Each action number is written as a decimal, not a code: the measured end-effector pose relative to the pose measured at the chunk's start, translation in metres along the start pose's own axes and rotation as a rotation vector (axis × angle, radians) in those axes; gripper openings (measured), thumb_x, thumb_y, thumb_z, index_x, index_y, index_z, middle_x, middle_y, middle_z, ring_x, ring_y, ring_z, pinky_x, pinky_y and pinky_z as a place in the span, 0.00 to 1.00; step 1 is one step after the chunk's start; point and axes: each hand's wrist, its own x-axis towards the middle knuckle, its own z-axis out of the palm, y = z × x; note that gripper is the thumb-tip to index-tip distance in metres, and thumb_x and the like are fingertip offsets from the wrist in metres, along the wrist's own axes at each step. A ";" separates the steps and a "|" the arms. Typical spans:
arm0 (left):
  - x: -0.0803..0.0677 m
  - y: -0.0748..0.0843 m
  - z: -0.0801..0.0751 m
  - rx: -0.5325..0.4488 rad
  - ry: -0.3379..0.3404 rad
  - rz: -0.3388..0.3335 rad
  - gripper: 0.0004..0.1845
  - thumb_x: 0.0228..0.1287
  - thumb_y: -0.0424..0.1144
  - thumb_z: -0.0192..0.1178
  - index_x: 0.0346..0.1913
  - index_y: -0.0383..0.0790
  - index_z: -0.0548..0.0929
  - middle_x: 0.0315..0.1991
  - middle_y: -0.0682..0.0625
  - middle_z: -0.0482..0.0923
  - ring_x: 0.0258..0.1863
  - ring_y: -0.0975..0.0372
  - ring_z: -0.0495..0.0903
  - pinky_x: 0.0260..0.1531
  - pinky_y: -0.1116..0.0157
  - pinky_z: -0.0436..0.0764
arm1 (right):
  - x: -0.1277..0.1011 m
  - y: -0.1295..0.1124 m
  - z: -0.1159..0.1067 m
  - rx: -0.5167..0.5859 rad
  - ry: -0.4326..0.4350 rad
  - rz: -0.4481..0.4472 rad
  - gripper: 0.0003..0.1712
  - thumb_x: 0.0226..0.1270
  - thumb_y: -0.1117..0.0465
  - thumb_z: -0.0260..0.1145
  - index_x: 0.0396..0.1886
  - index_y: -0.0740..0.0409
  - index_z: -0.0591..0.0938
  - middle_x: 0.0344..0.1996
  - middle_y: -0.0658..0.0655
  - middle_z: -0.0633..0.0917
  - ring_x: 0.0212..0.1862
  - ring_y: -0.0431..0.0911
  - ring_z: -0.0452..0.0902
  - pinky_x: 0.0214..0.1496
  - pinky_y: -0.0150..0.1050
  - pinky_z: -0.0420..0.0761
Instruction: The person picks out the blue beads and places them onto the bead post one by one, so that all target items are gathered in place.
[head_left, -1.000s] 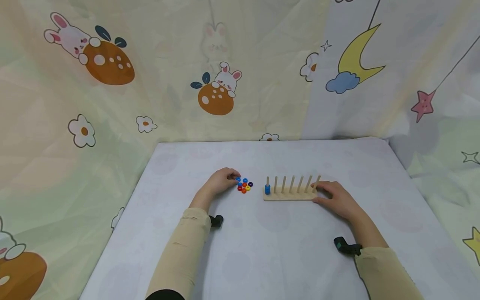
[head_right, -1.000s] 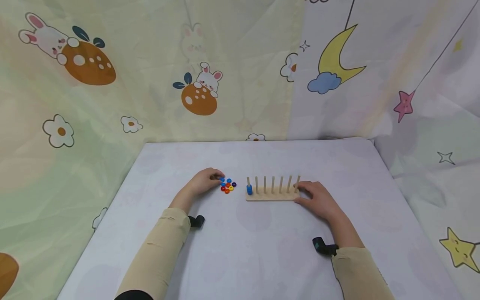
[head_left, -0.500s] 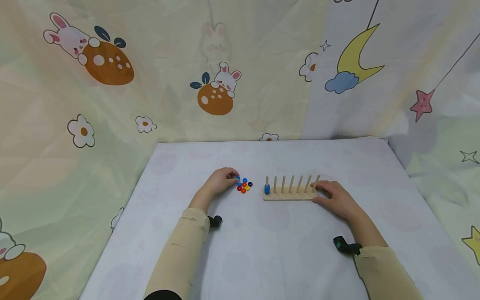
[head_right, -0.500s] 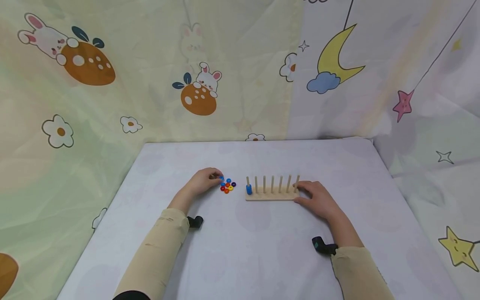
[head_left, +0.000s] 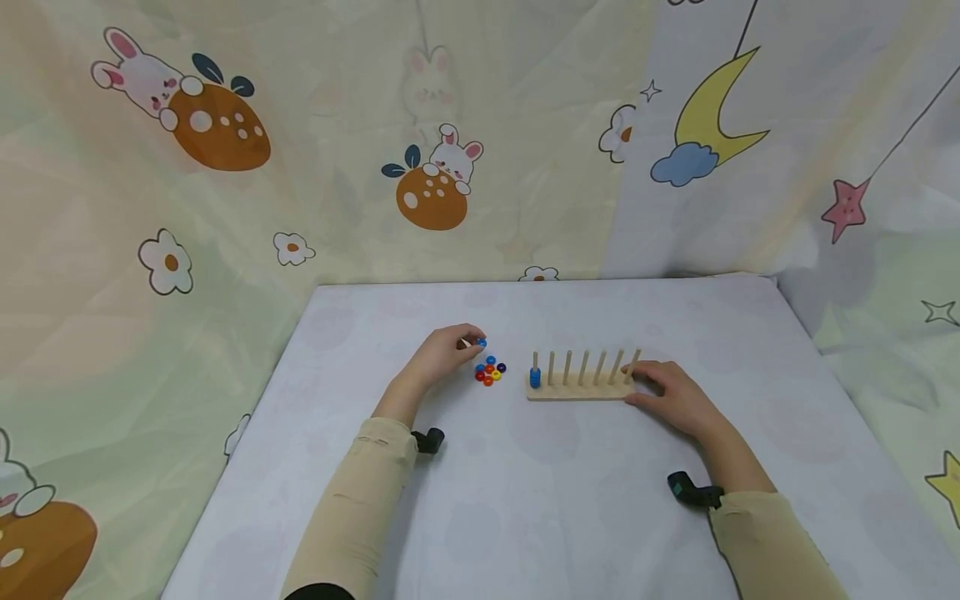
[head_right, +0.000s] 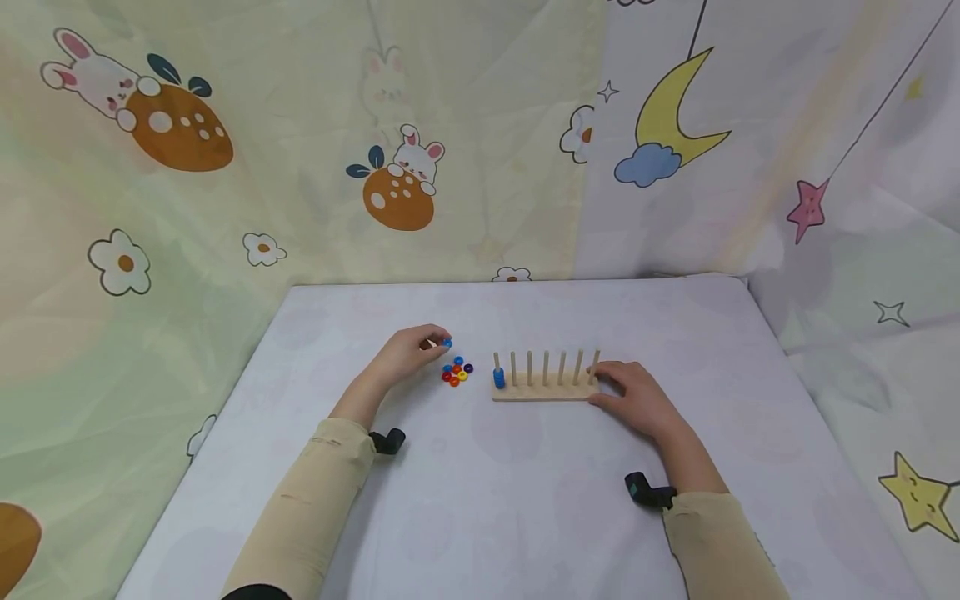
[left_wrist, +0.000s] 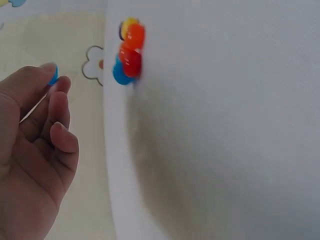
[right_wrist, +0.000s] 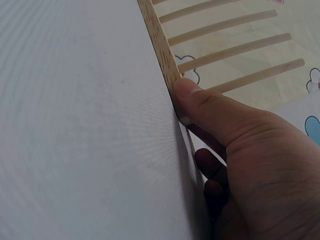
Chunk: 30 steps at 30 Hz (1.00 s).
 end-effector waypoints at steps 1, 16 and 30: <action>0.000 0.003 -0.001 0.000 0.000 0.014 0.13 0.70 0.49 0.61 0.54 0.55 0.82 0.45 0.58 0.81 0.43 0.61 0.77 0.42 0.63 0.80 | 0.000 0.000 0.000 0.001 -0.001 0.001 0.30 0.62 0.42 0.70 0.61 0.48 0.78 0.63 0.59 0.77 0.64 0.58 0.67 0.66 0.62 0.64; -0.007 0.057 0.003 -0.047 -0.026 0.176 0.15 0.71 0.48 0.60 0.57 0.53 0.82 0.46 0.59 0.81 0.43 0.65 0.78 0.37 0.68 0.81 | 0.000 0.000 0.000 0.021 -0.002 0.008 0.30 0.61 0.42 0.71 0.61 0.47 0.79 0.62 0.59 0.77 0.64 0.58 0.67 0.66 0.63 0.64; -0.014 0.084 0.010 -0.025 -0.056 0.313 0.15 0.72 0.48 0.58 0.57 0.50 0.82 0.47 0.59 0.82 0.43 0.66 0.78 0.42 0.68 0.79 | 0.000 0.000 -0.001 0.017 -0.005 0.020 0.30 0.61 0.41 0.70 0.61 0.46 0.78 0.63 0.60 0.77 0.65 0.59 0.66 0.66 0.64 0.63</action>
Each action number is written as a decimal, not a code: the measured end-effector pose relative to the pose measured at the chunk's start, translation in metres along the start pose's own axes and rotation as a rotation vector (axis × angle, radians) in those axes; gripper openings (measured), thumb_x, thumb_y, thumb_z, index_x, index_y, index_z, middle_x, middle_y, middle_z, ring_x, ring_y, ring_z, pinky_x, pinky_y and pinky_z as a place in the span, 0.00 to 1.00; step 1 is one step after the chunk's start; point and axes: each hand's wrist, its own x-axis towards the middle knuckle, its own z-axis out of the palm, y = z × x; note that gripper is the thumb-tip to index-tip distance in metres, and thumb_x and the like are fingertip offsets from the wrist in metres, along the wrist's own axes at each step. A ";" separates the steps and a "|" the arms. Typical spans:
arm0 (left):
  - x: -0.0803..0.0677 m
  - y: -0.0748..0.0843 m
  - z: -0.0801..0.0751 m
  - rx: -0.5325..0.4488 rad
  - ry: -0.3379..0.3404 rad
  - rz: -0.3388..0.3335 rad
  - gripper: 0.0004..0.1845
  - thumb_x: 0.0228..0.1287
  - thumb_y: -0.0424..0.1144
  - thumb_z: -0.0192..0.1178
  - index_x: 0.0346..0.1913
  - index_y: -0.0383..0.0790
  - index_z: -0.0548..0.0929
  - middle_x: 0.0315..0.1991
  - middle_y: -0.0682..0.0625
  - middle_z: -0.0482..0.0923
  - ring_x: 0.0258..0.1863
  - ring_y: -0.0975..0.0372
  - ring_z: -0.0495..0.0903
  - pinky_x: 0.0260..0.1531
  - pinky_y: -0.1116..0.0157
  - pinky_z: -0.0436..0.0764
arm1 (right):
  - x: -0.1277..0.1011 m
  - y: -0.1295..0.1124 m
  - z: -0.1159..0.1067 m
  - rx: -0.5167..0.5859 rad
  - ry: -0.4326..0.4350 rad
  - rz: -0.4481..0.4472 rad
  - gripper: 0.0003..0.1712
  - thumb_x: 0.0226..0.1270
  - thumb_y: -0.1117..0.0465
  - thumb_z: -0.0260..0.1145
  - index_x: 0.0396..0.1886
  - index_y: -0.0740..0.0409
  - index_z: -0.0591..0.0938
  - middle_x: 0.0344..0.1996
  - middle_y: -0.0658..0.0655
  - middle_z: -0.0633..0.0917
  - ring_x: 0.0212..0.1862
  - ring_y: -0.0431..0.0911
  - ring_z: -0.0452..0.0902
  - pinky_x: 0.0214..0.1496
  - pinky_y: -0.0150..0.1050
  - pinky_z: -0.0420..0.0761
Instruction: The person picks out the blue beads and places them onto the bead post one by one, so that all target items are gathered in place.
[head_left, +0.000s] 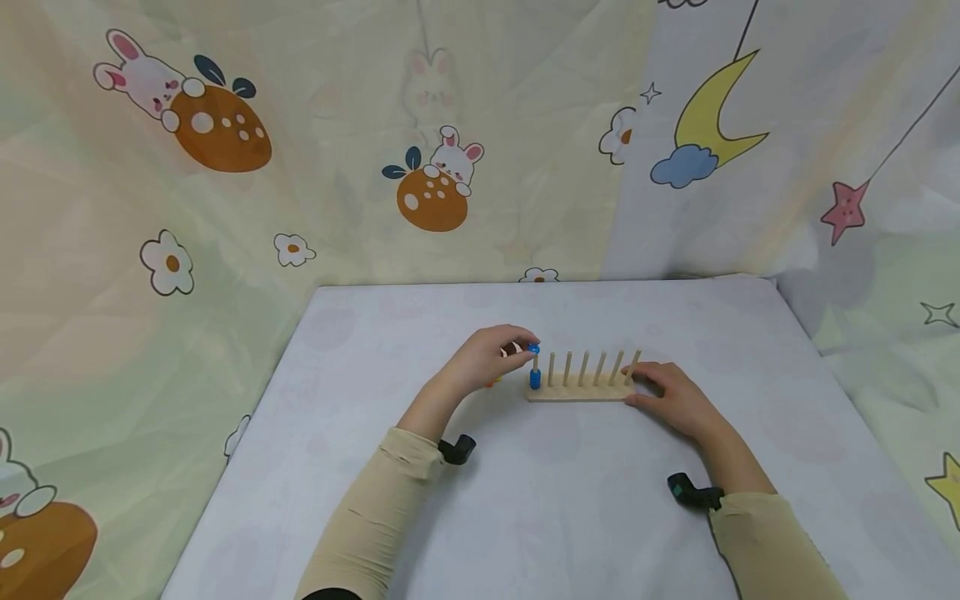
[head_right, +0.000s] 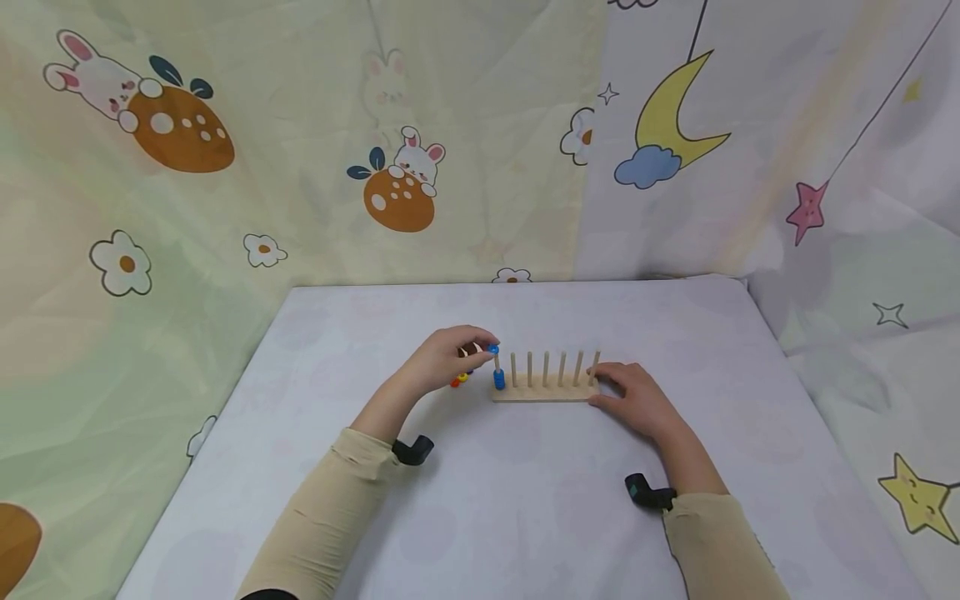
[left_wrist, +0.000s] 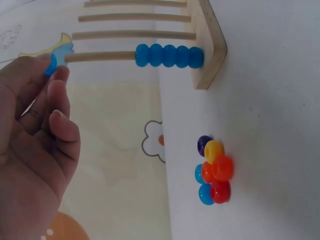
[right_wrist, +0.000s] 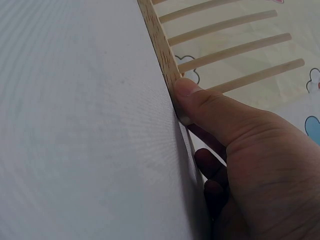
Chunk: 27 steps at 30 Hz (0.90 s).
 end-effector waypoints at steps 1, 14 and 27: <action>0.000 0.000 0.001 0.001 -0.003 0.002 0.15 0.72 0.48 0.58 0.58 0.50 0.82 0.47 0.58 0.82 0.43 0.66 0.78 0.42 0.68 0.79 | 0.000 0.000 0.000 0.002 -0.001 0.001 0.30 0.61 0.41 0.70 0.61 0.46 0.78 0.63 0.60 0.77 0.65 0.59 0.66 0.66 0.64 0.63; 0.001 -0.004 0.009 0.022 0.001 0.013 0.15 0.72 0.47 0.58 0.57 0.50 0.82 0.48 0.58 0.82 0.43 0.66 0.78 0.43 0.68 0.79 | 0.000 0.001 0.000 -0.002 -0.003 -0.010 0.31 0.61 0.41 0.70 0.61 0.47 0.78 0.63 0.61 0.77 0.65 0.60 0.66 0.66 0.64 0.63; 0.003 -0.013 0.021 0.036 -0.018 -0.012 0.15 0.70 0.47 0.60 0.56 0.50 0.83 0.46 0.59 0.82 0.42 0.66 0.77 0.41 0.68 0.78 | 0.000 -0.001 0.000 -0.004 -0.002 -0.009 0.29 0.62 0.42 0.70 0.61 0.46 0.78 0.63 0.60 0.77 0.65 0.59 0.66 0.66 0.63 0.63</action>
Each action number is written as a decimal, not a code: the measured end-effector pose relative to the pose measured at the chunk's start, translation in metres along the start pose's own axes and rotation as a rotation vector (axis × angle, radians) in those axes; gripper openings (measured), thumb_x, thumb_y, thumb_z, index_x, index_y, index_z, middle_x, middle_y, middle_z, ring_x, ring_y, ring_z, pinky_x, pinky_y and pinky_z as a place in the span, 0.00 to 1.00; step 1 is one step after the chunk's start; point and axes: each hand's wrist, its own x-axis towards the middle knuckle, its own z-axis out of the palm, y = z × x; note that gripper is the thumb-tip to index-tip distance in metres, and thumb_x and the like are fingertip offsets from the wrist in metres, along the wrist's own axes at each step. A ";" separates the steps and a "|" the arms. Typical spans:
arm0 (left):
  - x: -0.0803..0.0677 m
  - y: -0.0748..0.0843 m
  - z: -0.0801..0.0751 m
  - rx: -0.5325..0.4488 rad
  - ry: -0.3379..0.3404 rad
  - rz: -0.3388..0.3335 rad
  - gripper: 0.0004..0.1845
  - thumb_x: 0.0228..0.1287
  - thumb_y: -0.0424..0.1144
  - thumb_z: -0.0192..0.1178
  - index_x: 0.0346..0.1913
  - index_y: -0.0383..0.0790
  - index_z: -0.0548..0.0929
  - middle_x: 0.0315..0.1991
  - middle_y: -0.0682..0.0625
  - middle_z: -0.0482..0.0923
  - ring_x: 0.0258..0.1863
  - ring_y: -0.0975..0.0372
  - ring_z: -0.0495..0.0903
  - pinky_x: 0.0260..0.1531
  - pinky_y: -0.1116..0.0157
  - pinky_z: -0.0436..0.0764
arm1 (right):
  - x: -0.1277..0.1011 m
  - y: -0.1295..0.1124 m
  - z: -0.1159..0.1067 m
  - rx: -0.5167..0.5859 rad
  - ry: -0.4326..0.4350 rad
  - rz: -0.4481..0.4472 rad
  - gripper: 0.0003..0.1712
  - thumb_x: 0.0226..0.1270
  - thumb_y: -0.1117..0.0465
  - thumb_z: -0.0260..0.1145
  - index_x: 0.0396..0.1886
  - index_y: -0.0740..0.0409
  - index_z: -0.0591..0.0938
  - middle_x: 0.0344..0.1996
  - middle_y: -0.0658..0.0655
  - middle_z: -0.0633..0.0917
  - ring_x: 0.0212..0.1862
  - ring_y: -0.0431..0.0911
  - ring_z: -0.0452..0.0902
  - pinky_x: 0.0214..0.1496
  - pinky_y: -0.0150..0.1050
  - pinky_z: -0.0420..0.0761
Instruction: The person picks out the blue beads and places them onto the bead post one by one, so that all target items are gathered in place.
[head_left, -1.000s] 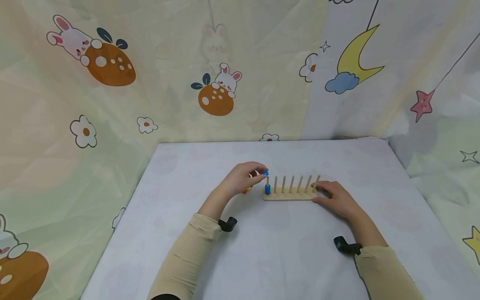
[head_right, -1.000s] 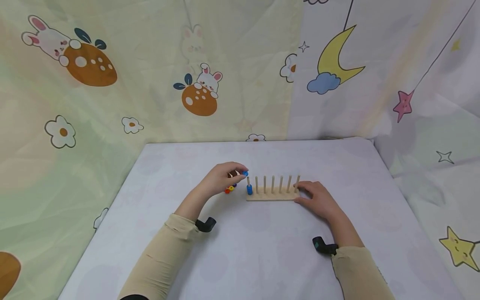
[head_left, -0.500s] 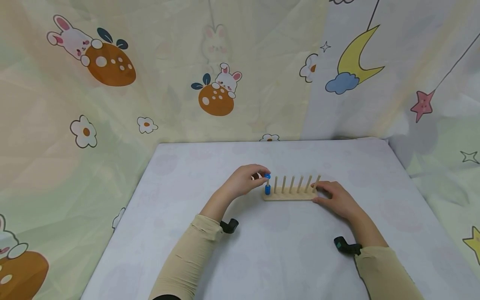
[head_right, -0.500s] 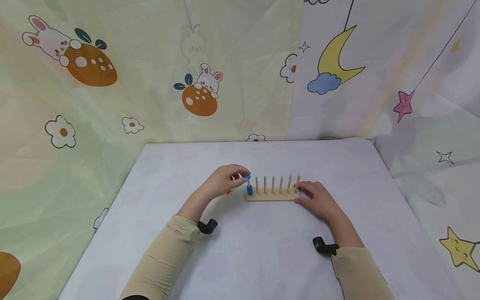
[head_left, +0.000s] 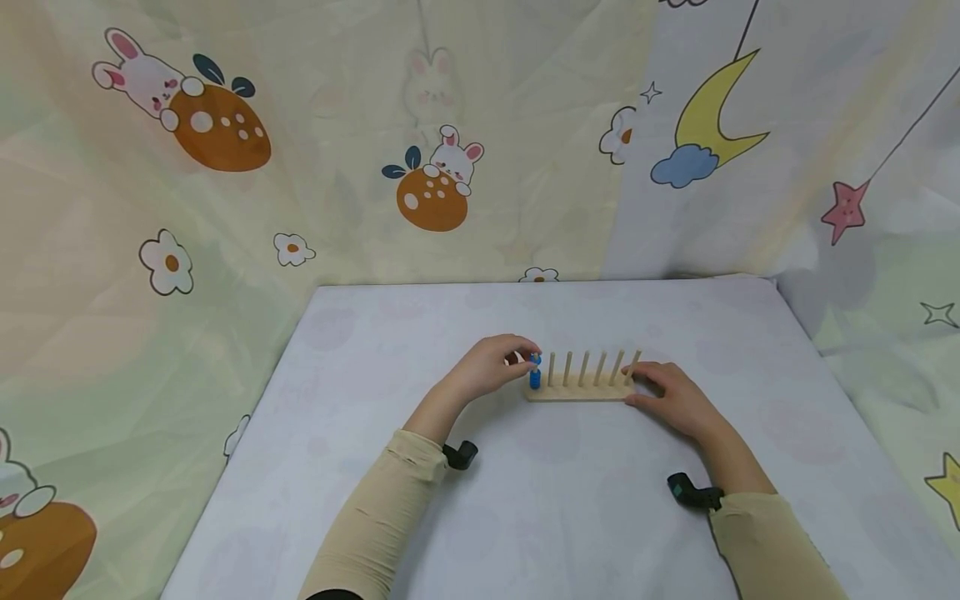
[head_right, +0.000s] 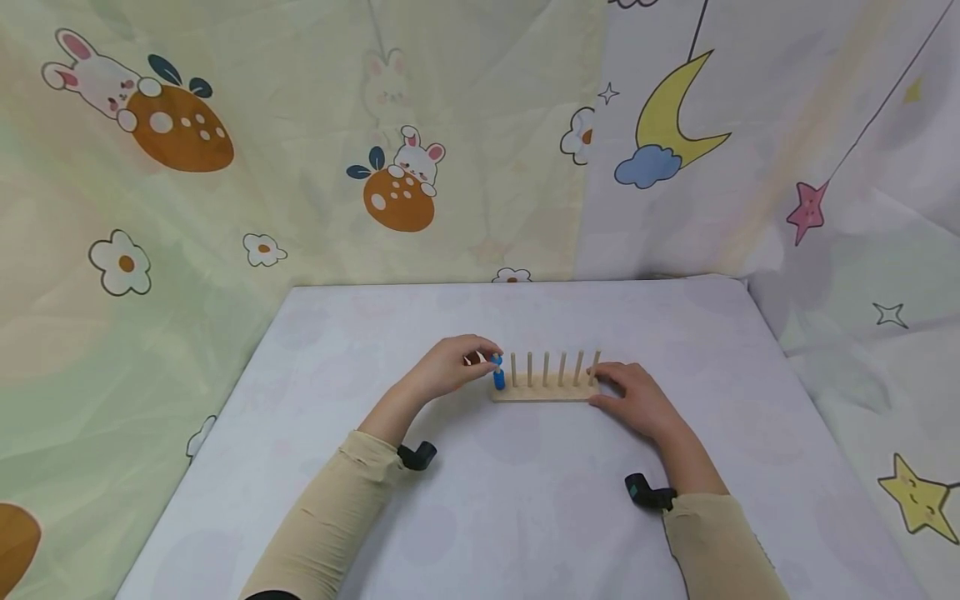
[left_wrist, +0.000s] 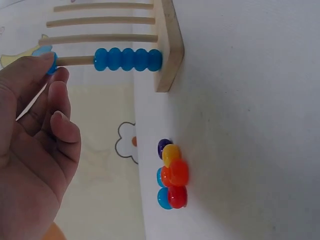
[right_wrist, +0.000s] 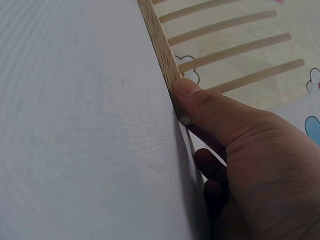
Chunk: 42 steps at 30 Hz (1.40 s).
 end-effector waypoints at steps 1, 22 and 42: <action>0.000 0.000 0.000 0.000 -0.003 -0.001 0.15 0.70 0.46 0.61 0.56 0.49 0.83 0.46 0.58 0.82 0.42 0.66 0.77 0.41 0.68 0.78 | 0.000 0.000 0.000 0.000 0.001 0.000 0.29 0.62 0.42 0.70 0.61 0.46 0.78 0.63 0.60 0.78 0.65 0.59 0.67 0.66 0.63 0.63; -0.004 -0.015 0.012 -0.028 -0.059 -0.060 0.16 0.69 0.47 0.62 0.57 0.51 0.82 0.44 0.58 0.81 0.39 0.65 0.76 0.37 0.69 0.77 | 0.003 0.002 0.002 0.005 0.003 -0.012 0.30 0.62 0.42 0.70 0.61 0.46 0.78 0.63 0.60 0.77 0.66 0.60 0.66 0.67 0.63 0.62; -0.036 -0.085 -0.016 -0.071 0.026 -0.344 0.13 0.68 0.48 0.62 0.53 0.51 0.84 0.44 0.55 0.81 0.43 0.61 0.79 0.46 0.61 0.79 | 0.000 0.001 0.001 0.006 0.006 -0.007 0.29 0.62 0.42 0.71 0.61 0.46 0.78 0.63 0.60 0.77 0.65 0.60 0.66 0.67 0.63 0.63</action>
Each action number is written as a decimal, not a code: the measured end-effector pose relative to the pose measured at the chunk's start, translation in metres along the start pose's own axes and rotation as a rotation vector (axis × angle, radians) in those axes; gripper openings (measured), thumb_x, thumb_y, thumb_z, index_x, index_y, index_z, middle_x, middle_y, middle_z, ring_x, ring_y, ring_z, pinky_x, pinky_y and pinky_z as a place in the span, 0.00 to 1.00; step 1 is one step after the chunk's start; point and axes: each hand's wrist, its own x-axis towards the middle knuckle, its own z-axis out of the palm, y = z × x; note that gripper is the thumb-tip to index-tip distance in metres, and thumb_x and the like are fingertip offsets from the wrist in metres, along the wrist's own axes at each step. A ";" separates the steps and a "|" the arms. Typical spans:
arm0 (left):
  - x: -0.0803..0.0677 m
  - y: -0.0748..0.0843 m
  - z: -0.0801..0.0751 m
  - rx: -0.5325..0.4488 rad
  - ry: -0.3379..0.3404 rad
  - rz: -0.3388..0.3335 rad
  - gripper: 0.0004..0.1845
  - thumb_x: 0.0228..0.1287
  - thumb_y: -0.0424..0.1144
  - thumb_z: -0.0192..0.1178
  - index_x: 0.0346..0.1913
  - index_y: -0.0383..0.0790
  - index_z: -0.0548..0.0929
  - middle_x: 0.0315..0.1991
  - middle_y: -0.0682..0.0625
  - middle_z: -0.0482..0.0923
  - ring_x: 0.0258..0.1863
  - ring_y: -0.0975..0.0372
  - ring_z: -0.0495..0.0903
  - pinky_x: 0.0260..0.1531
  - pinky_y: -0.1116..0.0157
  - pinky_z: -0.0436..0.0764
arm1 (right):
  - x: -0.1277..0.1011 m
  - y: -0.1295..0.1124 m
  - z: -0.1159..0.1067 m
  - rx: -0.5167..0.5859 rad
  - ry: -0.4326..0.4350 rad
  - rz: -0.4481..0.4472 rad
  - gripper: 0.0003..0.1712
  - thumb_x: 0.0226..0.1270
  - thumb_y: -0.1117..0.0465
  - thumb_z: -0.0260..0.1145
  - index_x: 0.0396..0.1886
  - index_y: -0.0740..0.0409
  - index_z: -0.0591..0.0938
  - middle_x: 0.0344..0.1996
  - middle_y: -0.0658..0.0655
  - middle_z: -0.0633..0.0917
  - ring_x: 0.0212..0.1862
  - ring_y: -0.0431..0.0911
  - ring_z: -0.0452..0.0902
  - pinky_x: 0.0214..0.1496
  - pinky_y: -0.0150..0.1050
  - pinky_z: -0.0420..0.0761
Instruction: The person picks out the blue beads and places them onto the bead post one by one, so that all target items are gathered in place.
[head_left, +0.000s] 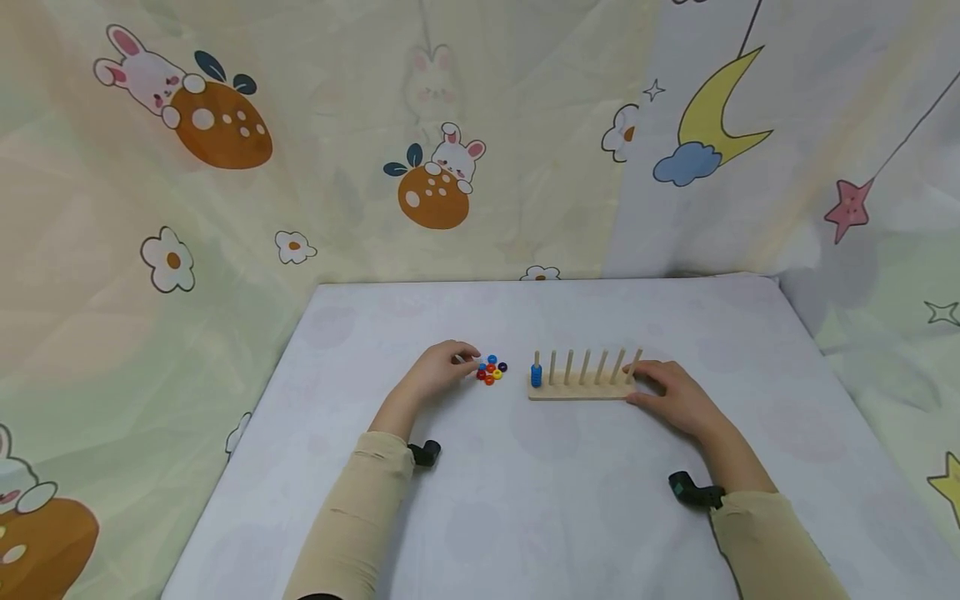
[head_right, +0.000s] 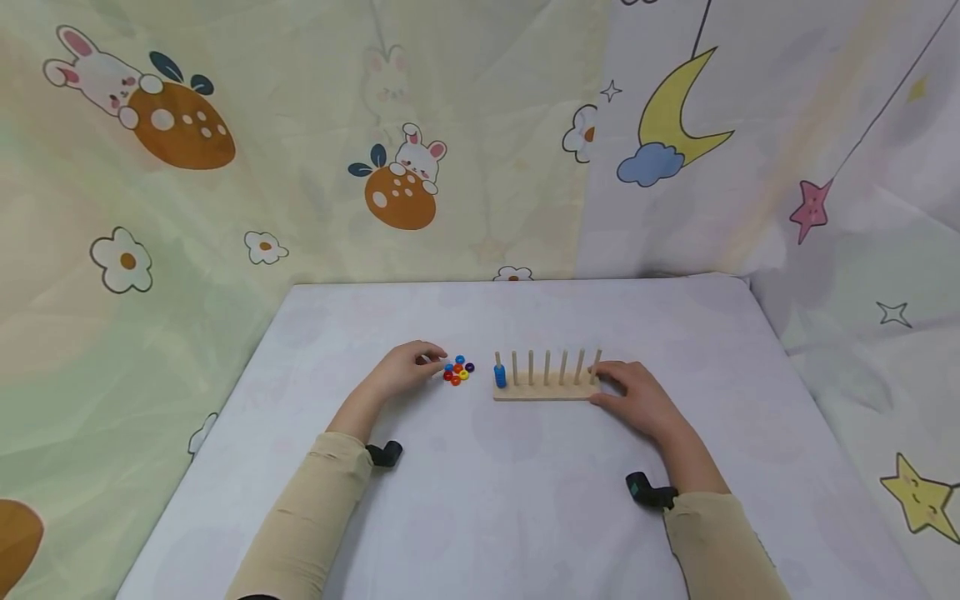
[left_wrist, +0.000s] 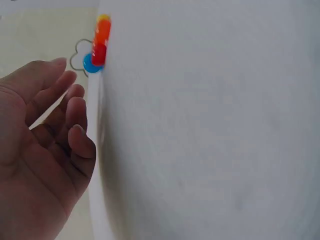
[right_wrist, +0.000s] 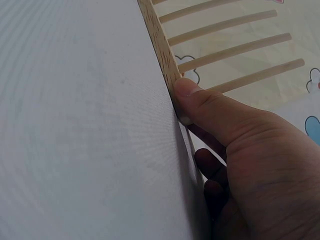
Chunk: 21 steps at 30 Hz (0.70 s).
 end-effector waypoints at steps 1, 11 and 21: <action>0.000 -0.003 0.000 0.016 0.001 -0.006 0.13 0.68 0.48 0.62 0.52 0.51 0.84 0.44 0.55 0.81 0.45 0.61 0.79 0.48 0.61 0.79 | 0.000 0.000 0.000 0.000 0.000 0.000 0.29 0.62 0.43 0.71 0.61 0.46 0.78 0.63 0.60 0.77 0.65 0.59 0.66 0.66 0.63 0.63; 0.007 -0.010 0.003 0.056 -0.022 -0.045 0.13 0.69 0.50 0.61 0.51 0.51 0.85 0.46 0.55 0.81 0.47 0.60 0.76 0.56 0.57 0.76 | -0.001 0.002 0.001 0.003 -0.004 0.016 0.30 0.62 0.42 0.70 0.61 0.47 0.78 0.63 0.60 0.76 0.65 0.59 0.66 0.67 0.63 0.62; 0.007 0.001 0.007 0.084 0.018 -0.052 0.10 0.68 0.48 0.62 0.46 0.50 0.85 0.38 0.54 0.79 0.40 0.60 0.75 0.46 0.60 0.75 | 0.000 0.000 0.000 0.003 -0.008 0.019 0.30 0.63 0.43 0.70 0.62 0.47 0.78 0.64 0.61 0.76 0.66 0.60 0.65 0.67 0.65 0.61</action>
